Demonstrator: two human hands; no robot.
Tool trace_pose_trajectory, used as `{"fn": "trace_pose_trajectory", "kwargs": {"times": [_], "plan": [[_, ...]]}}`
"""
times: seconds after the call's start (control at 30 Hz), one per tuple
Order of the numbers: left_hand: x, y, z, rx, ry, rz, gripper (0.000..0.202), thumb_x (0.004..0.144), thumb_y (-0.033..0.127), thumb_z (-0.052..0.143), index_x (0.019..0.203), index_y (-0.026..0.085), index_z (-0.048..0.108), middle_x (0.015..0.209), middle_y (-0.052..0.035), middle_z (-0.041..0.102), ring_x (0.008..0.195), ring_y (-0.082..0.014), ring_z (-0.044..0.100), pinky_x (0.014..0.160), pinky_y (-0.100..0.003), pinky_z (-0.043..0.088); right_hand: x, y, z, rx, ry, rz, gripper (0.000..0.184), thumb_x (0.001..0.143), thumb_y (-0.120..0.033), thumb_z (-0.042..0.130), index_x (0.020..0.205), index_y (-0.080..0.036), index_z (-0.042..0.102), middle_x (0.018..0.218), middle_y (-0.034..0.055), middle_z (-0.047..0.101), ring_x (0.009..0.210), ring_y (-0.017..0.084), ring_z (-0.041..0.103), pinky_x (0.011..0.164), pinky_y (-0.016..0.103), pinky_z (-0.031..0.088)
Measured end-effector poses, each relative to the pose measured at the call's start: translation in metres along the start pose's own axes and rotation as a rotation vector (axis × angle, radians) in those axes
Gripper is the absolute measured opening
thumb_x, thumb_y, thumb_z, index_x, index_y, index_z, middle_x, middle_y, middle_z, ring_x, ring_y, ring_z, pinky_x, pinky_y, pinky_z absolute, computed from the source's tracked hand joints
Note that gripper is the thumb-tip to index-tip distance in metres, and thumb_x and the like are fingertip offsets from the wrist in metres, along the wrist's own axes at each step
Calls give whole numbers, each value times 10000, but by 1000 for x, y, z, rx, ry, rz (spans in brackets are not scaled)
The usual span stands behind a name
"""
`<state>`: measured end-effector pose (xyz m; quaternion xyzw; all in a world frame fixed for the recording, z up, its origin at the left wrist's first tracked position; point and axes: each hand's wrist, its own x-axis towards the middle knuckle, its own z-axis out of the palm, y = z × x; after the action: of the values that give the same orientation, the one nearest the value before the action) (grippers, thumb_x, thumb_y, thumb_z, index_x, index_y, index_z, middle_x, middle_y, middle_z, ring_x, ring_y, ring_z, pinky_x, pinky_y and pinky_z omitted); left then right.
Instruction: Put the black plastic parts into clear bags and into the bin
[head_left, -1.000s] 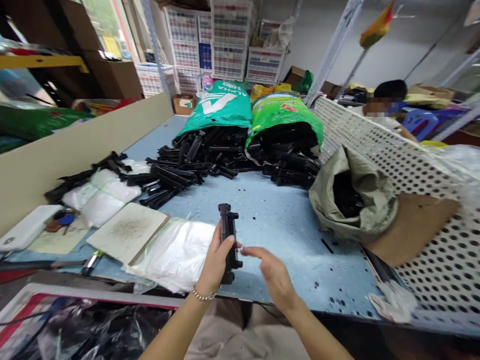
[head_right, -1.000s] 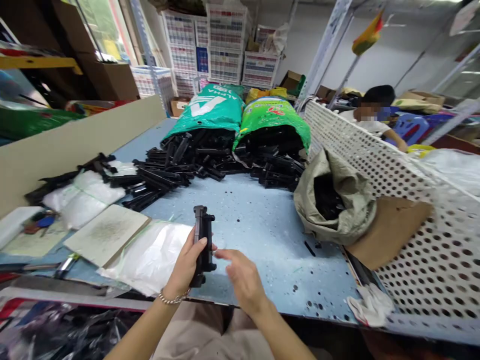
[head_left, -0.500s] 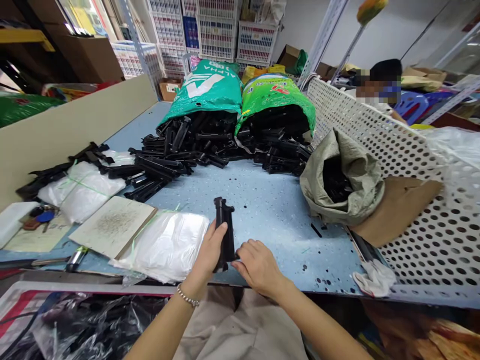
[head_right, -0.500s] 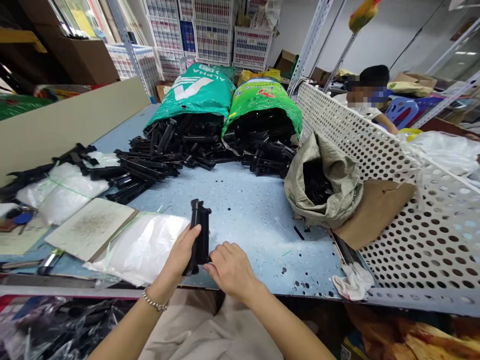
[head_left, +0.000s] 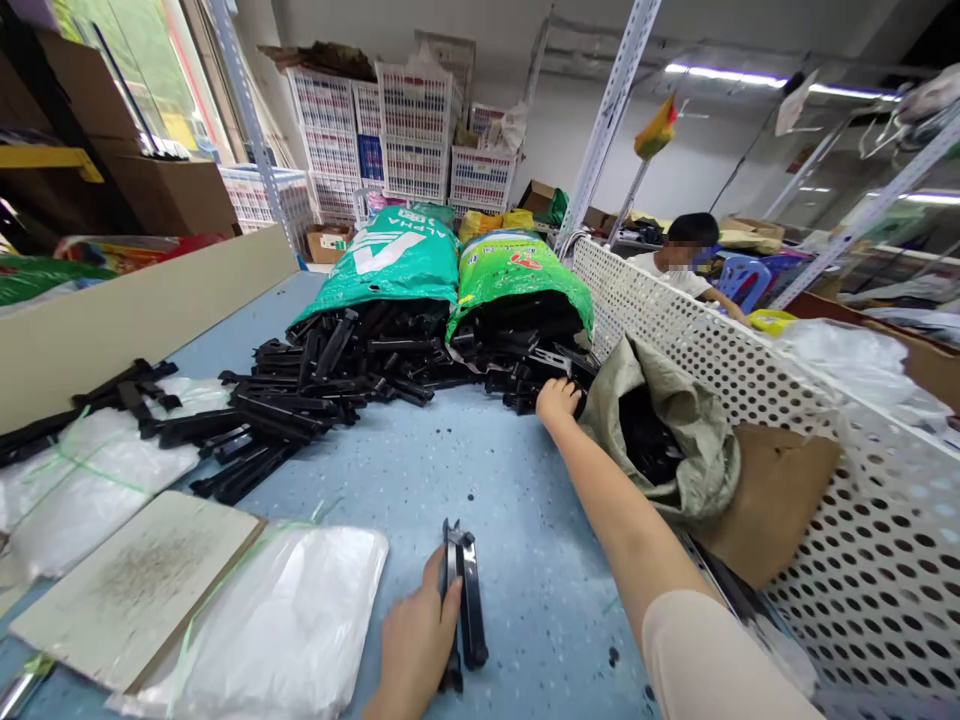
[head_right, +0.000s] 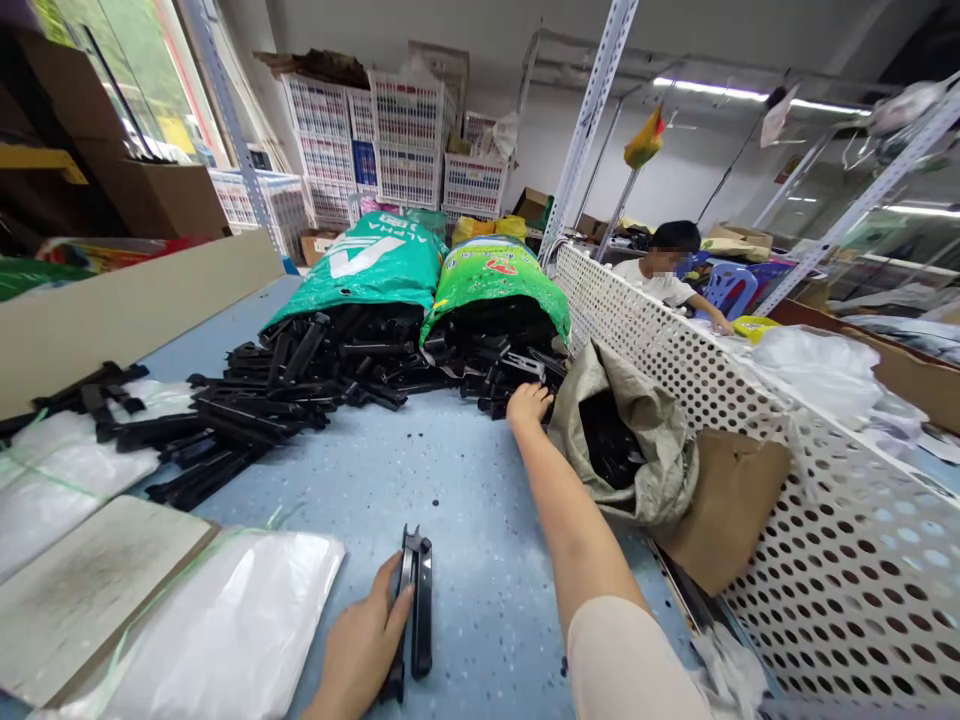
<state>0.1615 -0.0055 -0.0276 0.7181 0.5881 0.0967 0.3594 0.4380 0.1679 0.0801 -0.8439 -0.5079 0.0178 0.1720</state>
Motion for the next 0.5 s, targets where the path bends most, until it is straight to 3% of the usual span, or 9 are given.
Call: {"fn": "trace_pose_trajectory", "kwargs": {"times": [0.13,0.27,0.33,0.4,0.43,0.47,0.5], "plan": [[8,-7,-5,-144,-32,22,470,916,404,353,1314,204,503,731,-62,694,772,-266,682,688,-311,443,-10,5,17,88,-66,15,283,849,-123,472,1103,-51,575,1218,289,525,1139,345,519,922,467,357],[32,-3,-10,-492,65,65,507,873,487,446,1272,185,531,959,-92,678,902,-249,646,852,-384,473,-75,0,45,268,-259,-35,232,846,-331,532,938,-138,622,918,106,644,797,216,628,691,312,460],[44,7,-16,-778,109,112,623,825,557,522,1322,185,475,1152,-122,624,1034,-248,606,924,-404,460,-122,-2,57,485,-418,-66,340,892,-449,436,878,-161,617,769,41,631,608,145,583,552,249,438],[51,20,-27,-1081,15,152,669,814,615,519,1318,179,469,1214,-135,596,1073,-248,590,920,-391,474,-165,-3,64,1079,-756,-45,485,872,-596,411,859,-153,610,716,36,613,528,121,535,484,232,408],[52,26,-34,-1195,-53,153,649,822,632,498,1282,173,497,1190,-136,608,1041,-245,603,882,-377,496,-181,-3,64,1229,-923,-27,542,855,-653,402,866,-153,611,703,37,614,526,126,543,489,241,421],[50,31,-41,-1262,-102,144,618,833,635,482,1236,169,528,1138,-130,629,977,-233,622,824,-355,516,-193,-3,62,1309,-1038,-29,581,849,-683,390,881,-148,616,705,47,623,550,140,565,514,258,444],[46,35,-48,-1282,-122,127,585,840,626,484,1203,170,544,1078,-117,645,900,-215,634,760,-329,527,-200,-3,57,1301,-1063,-43,602,856,-694,367,893,-150,622,707,52,630,579,154,584,549,279,464]]}}
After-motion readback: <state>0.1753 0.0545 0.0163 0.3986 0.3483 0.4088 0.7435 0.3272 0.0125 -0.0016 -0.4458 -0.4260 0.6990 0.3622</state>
